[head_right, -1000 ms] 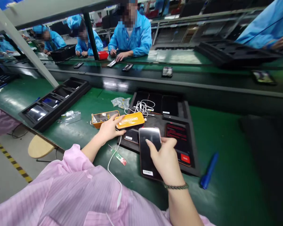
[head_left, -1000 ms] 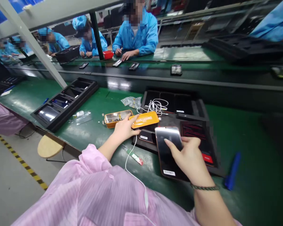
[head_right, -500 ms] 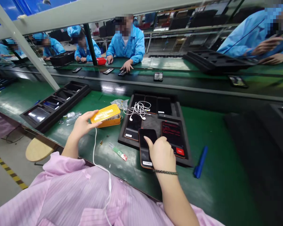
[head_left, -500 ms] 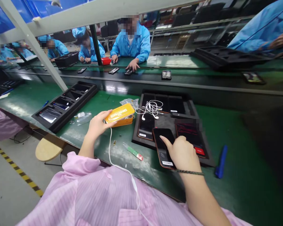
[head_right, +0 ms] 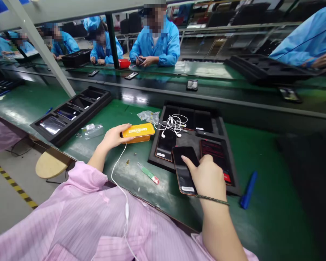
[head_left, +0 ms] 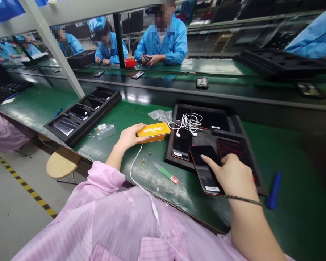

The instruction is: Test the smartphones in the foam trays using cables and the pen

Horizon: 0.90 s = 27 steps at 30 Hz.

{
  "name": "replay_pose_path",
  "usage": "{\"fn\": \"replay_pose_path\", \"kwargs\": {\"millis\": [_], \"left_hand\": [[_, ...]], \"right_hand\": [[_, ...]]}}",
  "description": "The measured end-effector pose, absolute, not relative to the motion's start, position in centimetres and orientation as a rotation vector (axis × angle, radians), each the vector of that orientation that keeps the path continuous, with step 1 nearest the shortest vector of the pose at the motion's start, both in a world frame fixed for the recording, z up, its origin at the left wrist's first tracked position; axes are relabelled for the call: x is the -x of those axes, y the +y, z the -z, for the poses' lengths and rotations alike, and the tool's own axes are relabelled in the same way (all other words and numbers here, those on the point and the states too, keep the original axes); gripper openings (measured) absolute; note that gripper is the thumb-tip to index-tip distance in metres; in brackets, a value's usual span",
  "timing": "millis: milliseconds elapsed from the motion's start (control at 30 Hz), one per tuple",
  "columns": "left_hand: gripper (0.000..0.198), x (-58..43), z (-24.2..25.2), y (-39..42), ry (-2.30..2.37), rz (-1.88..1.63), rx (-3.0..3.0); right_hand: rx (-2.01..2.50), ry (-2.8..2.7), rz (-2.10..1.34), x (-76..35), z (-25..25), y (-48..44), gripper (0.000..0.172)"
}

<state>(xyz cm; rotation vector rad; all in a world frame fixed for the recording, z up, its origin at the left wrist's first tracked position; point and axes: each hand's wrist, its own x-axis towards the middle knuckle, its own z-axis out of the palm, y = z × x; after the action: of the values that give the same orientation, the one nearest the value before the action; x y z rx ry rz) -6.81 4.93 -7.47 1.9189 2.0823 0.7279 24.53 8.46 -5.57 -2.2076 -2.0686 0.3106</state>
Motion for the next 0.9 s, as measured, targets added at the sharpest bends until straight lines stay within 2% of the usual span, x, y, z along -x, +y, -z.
{"fn": "replay_pose_path", "kwargs": {"millis": [167,300,400,500,600,700,900], "left_hand": [[0.05,6.9,7.7,5.0,2.063,-0.759,-1.942],[0.052,8.0,7.2,3.0,1.981,-1.122,-1.896],[0.062,10.1,6.9,-1.2,1.826,-1.395,-1.724],[0.071,12.7,6.9,-6.4,1.664,-1.485,-1.465],[0.075,14.8,6.9,-10.7,1.607,-1.602,-1.284],[0.07,15.7,6.6,-12.4,1.646,-1.556,-1.294],[0.056,15.0,7.7,-9.7,1.857,-1.103,-1.622]], "right_hand": [[2.167,-1.998,-0.248,-24.4,5.5,10.0,0.048],[2.14,-2.12,0.007,-23.7,5.0,10.4,0.043],[1.73,-2.32,0.167,-21.9,5.6,9.5,0.029],[1.061,-2.601,-0.113,-18.4,7.2,8.1,0.022],[0.88,-2.718,-0.24,-14.5,9.0,7.4,0.021],[0.967,-2.741,-0.311,-12.3,10.1,7.4,0.019],[1.105,-2.664,-0.332,-11.9,10.9,7.4,0.027]]}}
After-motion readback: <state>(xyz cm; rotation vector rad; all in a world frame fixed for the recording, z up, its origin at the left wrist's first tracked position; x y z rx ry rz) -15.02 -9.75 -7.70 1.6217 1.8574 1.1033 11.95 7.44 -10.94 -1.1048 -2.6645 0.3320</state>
